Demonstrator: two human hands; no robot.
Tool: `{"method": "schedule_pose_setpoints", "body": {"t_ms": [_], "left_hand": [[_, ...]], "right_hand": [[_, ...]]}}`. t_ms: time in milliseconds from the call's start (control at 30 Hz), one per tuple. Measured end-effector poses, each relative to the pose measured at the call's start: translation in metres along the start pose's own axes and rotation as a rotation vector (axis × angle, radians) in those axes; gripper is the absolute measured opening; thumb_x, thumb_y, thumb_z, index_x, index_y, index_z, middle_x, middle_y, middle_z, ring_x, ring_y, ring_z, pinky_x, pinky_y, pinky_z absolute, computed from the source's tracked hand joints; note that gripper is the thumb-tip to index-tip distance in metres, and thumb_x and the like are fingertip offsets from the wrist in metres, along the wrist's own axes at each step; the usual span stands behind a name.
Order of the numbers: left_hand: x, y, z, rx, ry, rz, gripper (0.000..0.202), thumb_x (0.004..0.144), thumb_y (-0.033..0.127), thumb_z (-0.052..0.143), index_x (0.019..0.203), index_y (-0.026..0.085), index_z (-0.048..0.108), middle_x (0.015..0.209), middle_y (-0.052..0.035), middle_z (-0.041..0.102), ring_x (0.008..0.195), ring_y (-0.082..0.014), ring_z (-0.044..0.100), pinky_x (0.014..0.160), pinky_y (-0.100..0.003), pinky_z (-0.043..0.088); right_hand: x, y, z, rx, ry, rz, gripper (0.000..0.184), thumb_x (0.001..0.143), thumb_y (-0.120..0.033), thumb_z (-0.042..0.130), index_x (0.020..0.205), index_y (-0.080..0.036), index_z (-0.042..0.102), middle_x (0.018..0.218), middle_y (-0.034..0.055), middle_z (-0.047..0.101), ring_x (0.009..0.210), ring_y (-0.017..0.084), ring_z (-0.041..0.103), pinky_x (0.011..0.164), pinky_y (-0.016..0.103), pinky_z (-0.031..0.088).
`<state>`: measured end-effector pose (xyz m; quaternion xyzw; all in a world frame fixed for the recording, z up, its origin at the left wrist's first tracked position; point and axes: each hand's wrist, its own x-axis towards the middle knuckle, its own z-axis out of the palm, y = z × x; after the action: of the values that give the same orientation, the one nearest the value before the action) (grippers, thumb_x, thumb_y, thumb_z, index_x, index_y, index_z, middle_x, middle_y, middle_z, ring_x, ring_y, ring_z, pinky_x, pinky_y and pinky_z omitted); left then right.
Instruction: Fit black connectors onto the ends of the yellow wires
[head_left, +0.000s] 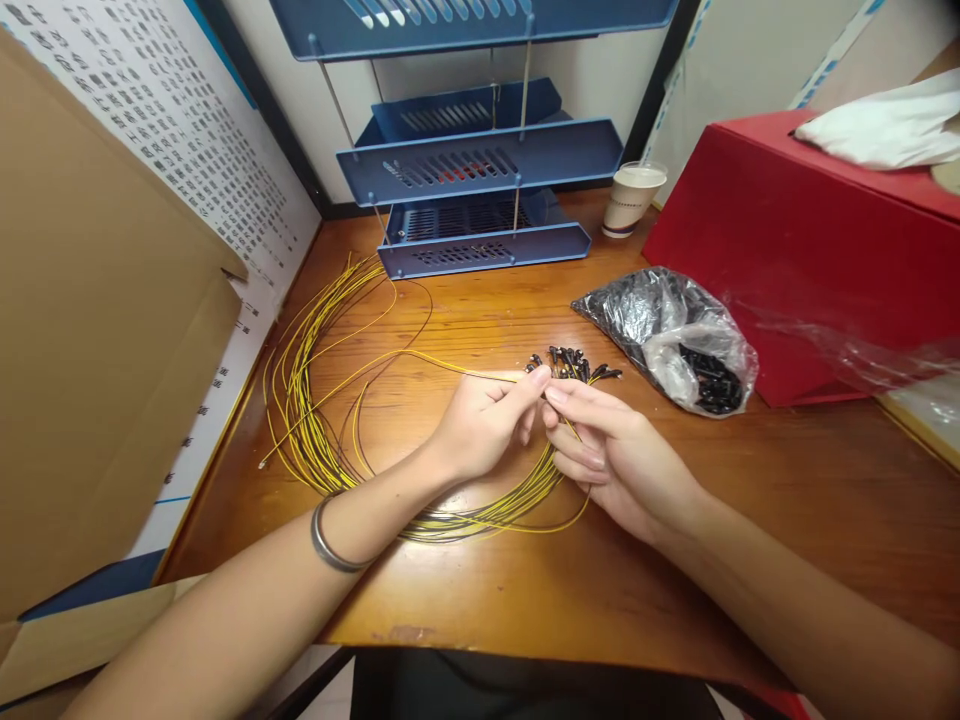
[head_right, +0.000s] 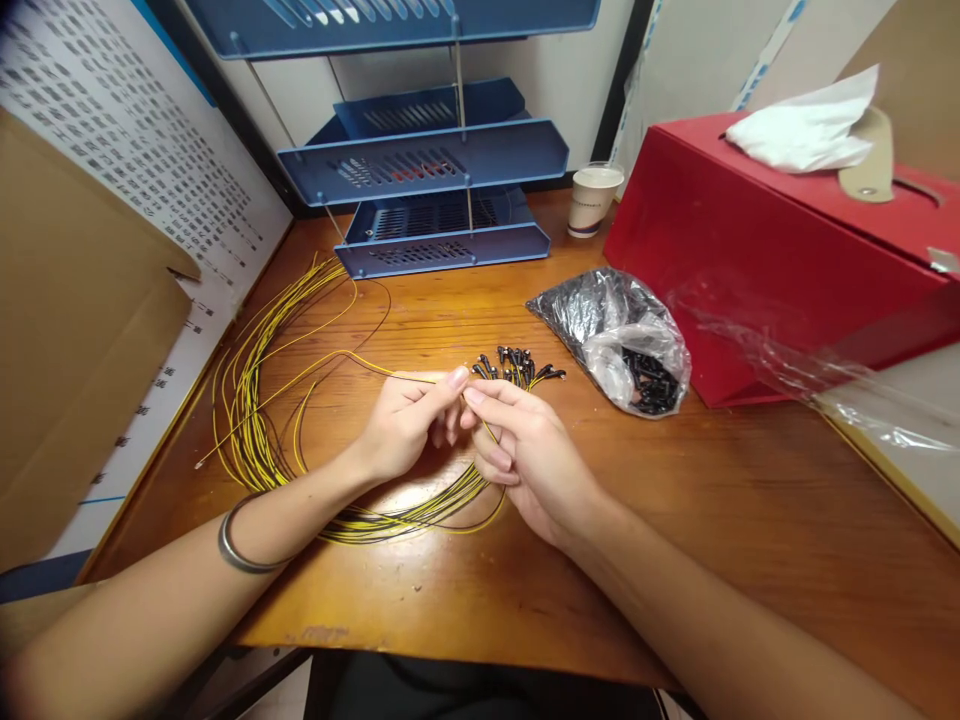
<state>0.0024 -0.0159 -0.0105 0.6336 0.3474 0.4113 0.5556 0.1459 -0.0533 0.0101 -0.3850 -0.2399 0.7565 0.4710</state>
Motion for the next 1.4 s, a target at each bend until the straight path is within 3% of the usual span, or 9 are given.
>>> {"method": "schedule_pose_setpoints", "body": {"t_ms": [400,533,633,700,833,1067,1133,1233,1400], "left_hand": [[0.003,0.005,-0.008,0.035,0.238,0.097,0.059,0.098,0.049,0.052,0.049,0.018,0.056,0.049,-0.0014,0.057,0.049,-0.0111,0.054,0.059,-0.026,0.045],[0.003,0.007,-0.006,-0.001,0.134,0.066,0.058,0.094,0.057,0.056,0.051,0.018,0.053,0.05,-0.0008,0.056,0.048,-0.0105,0.052,0.056,-0.025,0.043],[0.002,0.006,-0.005,-0.081,0.0,0.024,0.049,0.092,0.054,0.061,0.059,0.018,0.053,0.054,-0.0002,0.06,0.05,-0.01,0.052,0.055,-0.024,0.042],[0.002,0.006,-0.005,-0.101,-0.002,0.031,0.047,0.093,0.05,0.061,0.06,0.018,0.052,0.054,0.0006,0.059,0.051,-0.0095,0.053,0.056,-0.023,0.043],[0.003,0.008,-0.006,-0.125,0.116,0.051,0.049,0.093,0.048,0.062,0.057,0.018,0.049,0.051,0.003,0.052,0.049,-0.0082,0.052,0.057,-0.023,0.044],[0.015,0.002,-0.011,-0.36,0.475,-0.027,0.051,0.088,0.055,0.067,0.06,0.02,0.042,0.048,0.0062,0.045,0.042,-0.0084,0.049,0.047,-0.022,0.042],[0.017,0.0,-0.014,-0.385,0.521,-0.04,0.051,0.088,0.057,0.066,0.061,0.02,0.042,0.048,0.0064,0.044,0.041,-0.0082,0.047,0.046,-0.022,0.041],[0.015,0.003,-0.014,-0.325,0.441,0.019,0.054,0.089,0.064,0.059,0.061,0.02,0.044,0.049,0.0044,0.047,0.043,-0.0094,0.049,0.048,-0.024,0.042],[0.002,0.008,-0.006,-0.132,0.067,0.04,0.049,0.091,0.056,0.063,0.062,0.018,0.05,0.051,0.0017,0.057,0.047,-0.0091,0.054,0.051,-0.022,0.042]], "right_hand": [[-0.002,-0.003,0.003,0.069,-0.032,0.173,0.012,0.08,-0.018,0.074,0.079,-0.013,0.063,0.067,-0.0037,0.057,0.034,-0.002,0.02,0.03,0.011,0.009],[-0.004,-0.004,0.003,0.077,-0.022,0.143,0.013,0.08,-0.019,0.074,0.079,-0.013,0.062,0.068,-0.0038,0.058,0.034,-0.003,0.021,0.03,0.01,0.011],[-0.003,-0.005,0.002,0.077,-0.052,0.133,0.015,0.08,-0.019,0.074,0.077,-0.014,0.061,0.071,-0.0042,0.057,0.035,-0.003,0.022,0.029,0.01,0.011],[-0.003,-0.007,0.001,0.067,-0.091,0.156,0.015,0.081,-0.02,0.074,0.077,-0.014,0.061,0.074,-0.004,0.057,0.036,-0.003,0.021,0.029,0.01,0.011],[-0.003,-0.008,0.001,0.074,-0.126,0.197,0.011,0.084,-0.02,0.071,0.082,-0.015,0.062,0.075,-0.0046,0.056,0.036,-0.002,0.023,0.028,0.009,0.012],[-0.008,-0.004,0.001,0.119,-0.189,0.258,0.012,0.088,-0.02,0.069,0.08,-0.015,0.061,0.069,-0.0042,0.059,0.034,-0.001,0.026,0.027,0.008,0.017],[-0.009,-0.004,0.001,0.125,-0.195,0.265,0.012,0.089,-0.019,0.068,0.08,-0.015,0.061,0.069,-0.0041,0.06,0.033,-0.001,0.026,0.026,0.008,0.018],[-0.009,-0.004,0.002,0.142,-0.168,0.246,0.01,0.09,-0.019,0.067,0.083,-0.015,0.062,0.071,-0.0041,0.06,0.032,-0.002,0.026,0.026,0.007,0.019],[-0.01,0.001,0.005,0.146,-0.117,0.14,0.009,0.092,-0.021,0.064,0.085,-0.015,0.064,0.074,-0.0041,0.058,0.034,-0.002,0.025,0.027,0.006,0.022]]}}
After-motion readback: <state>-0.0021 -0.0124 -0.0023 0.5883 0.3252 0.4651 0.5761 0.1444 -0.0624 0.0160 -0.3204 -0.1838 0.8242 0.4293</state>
